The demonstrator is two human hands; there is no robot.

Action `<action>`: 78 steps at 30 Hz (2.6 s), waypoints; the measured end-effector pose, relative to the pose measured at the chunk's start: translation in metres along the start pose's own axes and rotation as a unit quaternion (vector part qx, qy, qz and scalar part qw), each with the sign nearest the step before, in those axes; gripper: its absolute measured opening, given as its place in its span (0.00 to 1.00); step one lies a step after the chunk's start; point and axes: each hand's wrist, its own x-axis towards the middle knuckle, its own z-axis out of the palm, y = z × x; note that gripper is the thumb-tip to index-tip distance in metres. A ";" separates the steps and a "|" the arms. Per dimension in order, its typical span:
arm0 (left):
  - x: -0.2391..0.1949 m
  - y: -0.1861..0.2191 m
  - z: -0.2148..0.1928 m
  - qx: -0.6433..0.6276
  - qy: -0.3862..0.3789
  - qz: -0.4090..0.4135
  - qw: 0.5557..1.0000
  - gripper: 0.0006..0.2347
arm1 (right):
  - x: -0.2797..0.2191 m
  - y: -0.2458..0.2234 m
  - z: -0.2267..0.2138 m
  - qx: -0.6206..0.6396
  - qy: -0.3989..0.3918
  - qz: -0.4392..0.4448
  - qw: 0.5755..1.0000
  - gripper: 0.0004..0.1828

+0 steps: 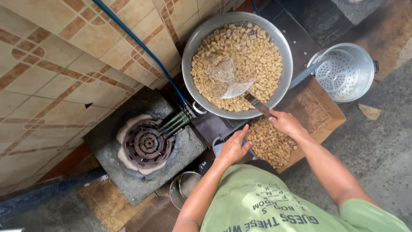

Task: The person cleans a gas stove burner with a cloth, then uses a slotted spoon to transfer fried snack pieces from a large wok into a cardboard box. The person also handles a metal steamer basket and a digital scale.

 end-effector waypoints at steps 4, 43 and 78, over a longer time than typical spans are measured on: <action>0.006 0.013 0.018 0.020 0.002 0.018 1.000 0.31 | -0.022 0.010 -0.006 0.005 0.029 -0.056 0.998 0.27; -0.015 0.064 0.144 0.029 0.017 0.030 0.999 0.31 | -0.033 0.166 -0.008 0.142 0.033 0.026 0.989 0.31; 0.019 -0.019 -0.021 0.022 -0.033 0.010 0.999 0.32 | 0.056 0.006 0.033 0.141 0.047 0.005 0.989 0.25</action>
